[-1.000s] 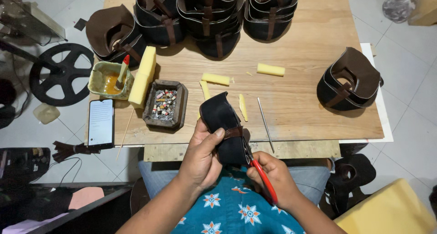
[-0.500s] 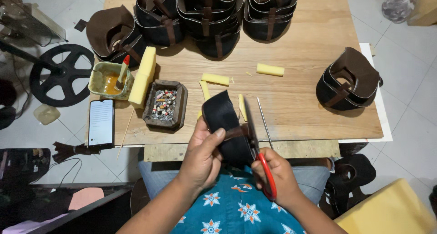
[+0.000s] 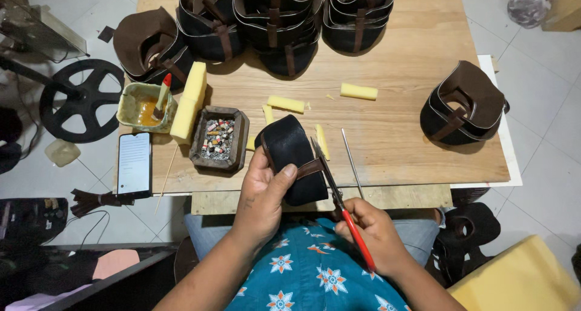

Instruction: The person holds a sandal upper in one hand and uses red-handled scissors to trim excess material from its edge, then sets the finished piece on the table and picks up the next sandal upper, repeating the trimming on several pieces.

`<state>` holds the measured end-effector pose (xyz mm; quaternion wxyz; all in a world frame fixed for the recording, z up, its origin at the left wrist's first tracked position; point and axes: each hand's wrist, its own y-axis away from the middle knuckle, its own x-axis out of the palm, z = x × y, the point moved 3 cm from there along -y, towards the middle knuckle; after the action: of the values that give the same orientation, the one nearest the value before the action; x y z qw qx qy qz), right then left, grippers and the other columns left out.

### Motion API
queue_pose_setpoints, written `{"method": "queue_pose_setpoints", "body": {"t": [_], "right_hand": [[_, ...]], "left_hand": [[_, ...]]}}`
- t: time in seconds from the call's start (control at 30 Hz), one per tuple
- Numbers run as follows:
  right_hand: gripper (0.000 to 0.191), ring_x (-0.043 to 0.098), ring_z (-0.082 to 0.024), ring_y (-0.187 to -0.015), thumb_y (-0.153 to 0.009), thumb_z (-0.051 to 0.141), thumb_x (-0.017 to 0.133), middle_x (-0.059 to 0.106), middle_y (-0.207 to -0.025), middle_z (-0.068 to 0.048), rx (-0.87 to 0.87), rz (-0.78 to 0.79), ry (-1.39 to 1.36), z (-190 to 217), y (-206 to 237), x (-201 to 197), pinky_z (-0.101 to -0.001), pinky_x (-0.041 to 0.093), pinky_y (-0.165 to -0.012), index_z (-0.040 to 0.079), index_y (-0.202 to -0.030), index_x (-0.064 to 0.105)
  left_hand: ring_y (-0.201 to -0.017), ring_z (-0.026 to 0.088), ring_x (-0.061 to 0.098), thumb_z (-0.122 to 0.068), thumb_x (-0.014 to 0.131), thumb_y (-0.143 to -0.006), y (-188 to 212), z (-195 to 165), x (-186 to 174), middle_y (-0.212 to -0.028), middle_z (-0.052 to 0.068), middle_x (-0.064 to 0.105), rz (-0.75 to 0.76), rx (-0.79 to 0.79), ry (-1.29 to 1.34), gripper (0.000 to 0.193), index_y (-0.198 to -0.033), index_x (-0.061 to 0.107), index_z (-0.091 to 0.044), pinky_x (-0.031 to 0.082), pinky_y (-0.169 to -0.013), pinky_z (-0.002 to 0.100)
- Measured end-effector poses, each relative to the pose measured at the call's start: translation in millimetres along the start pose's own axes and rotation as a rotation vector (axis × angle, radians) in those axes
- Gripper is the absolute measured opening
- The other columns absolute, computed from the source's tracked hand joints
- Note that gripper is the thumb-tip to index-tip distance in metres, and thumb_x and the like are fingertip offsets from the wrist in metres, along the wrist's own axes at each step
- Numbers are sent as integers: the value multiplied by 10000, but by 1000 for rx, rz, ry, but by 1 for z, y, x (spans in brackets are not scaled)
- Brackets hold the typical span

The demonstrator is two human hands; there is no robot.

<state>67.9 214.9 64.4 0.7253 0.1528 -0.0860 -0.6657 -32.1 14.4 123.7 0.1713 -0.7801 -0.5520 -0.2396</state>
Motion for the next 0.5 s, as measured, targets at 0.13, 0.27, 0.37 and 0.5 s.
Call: {"method": "queue_pose_setpoints", "body": {"t": [0.13,0.27,0.37,0.5], "right_hand": [[198,480,-48,-605,-860,94,746,576,-687,24,-21,-58,58,-2,2,-1,-226,398,-534,-6,-1007,658],[246,519,-60,-603,-843,89,762,589,-684,14,11,-77,-4,2,2,-2,-234,438,-543,-9,-1032,638],[362,559,-71,-693,-826,120,793,597,-777,-1,-99,4,75,12,3,-1,-240,489,-622,3,-1113,606],[395,561,-88,-751,-876,167,719,578,-849,-19,-51,85,34,15,4,2,-247,504,-682,31,-1210,556]], "left_hand": [[-1281,191,580,-104,626,-1007,1,2,-2,-1386,122,603,28,-11,30,532,-1487,420,-4,447,-1135,372],[-1276,203,581,-81,657,-990,2,1,-1,-1385,130,601,41,-22,94,538,-1471,432,7,443,-1135,387],[-1282,198,584,-76,644,-980,1,-1,-1,-1383,125,602,27,-31,122,528,-1459,433,-5,447,-1141,384],[-1256,206,599,-66,628,-981,5,-2,2,-1356,139,617,23,-73,106,509,-1449,439,-4,464,-1123,386]]}}
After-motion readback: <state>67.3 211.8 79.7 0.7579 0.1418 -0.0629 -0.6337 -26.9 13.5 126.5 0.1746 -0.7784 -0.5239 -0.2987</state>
